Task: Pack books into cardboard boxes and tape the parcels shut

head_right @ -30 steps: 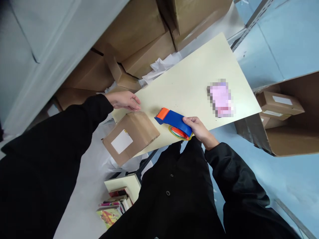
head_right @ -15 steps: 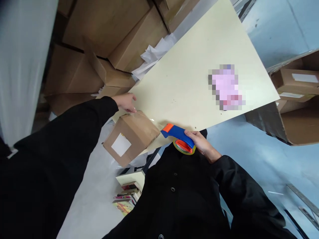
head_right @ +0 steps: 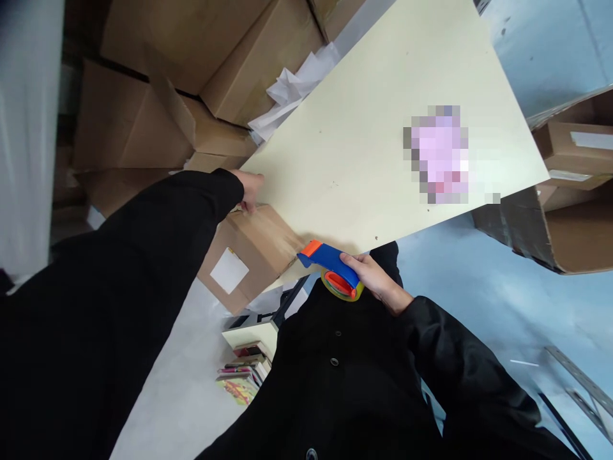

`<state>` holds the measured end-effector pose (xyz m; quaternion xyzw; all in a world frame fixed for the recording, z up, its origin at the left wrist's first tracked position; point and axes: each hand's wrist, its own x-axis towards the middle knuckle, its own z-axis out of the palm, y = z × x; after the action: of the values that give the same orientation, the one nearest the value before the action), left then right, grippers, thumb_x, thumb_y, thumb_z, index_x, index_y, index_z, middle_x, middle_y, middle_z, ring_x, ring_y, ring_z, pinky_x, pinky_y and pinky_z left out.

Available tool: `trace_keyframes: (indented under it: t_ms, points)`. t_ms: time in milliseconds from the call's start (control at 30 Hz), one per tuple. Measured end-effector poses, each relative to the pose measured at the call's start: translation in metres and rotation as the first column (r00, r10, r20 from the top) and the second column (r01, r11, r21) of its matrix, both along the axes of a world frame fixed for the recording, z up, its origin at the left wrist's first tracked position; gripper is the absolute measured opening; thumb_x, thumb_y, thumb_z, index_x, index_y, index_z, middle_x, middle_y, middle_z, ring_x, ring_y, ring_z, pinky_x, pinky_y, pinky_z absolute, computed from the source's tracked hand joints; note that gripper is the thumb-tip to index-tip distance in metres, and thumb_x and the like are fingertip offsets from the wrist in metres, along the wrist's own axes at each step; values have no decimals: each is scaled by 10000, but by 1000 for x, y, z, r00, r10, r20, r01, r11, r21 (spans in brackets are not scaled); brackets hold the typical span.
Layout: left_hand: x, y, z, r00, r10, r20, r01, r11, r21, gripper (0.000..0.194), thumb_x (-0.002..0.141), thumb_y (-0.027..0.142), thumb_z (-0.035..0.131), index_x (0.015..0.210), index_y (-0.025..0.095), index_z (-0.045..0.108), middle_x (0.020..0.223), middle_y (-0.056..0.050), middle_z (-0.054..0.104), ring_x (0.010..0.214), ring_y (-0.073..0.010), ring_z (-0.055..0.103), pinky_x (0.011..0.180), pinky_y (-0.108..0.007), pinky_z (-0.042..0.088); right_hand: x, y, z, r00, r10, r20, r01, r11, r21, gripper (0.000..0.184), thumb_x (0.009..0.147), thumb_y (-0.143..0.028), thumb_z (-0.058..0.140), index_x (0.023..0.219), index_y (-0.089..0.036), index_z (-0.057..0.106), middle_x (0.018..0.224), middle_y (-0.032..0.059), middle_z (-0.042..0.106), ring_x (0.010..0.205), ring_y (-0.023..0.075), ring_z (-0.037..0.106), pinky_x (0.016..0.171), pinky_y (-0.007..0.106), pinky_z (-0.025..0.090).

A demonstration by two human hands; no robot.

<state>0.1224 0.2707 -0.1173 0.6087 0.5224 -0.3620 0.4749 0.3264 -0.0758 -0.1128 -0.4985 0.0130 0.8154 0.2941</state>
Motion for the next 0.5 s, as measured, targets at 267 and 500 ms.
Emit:
trace_keyframes:
  t_ms: [267, 500]
  points:
    - [17, -21, 27, 854, -491, -170, 511, 854, 98, 714, 444, 381, 875, 1070, 157, 617, 1062, -170, 636, 1194, -403, 480, 977, -443, 340, -12, -10, -1, 996, -58, -63, 52, 995, -85, 362, 789, -519, 657, 735, -166, 716, 702, 84, 725, 574, 176, 647, 592, 270, 555]
    - [7, -34, 55, 629, -774, -78, 775, 615, 145, 540, 610, 318, 796, 1106, 206, 616, 1186, -120, 611, 1169, -325, 490, 986, -385, 303, -31, -11, 9, 983, -120, -141, 83, 967, -240, 276, 848, -401, 620, 757, -153, 698, 734, 92, 734, 598, 180, 669, 606, 266, 571]
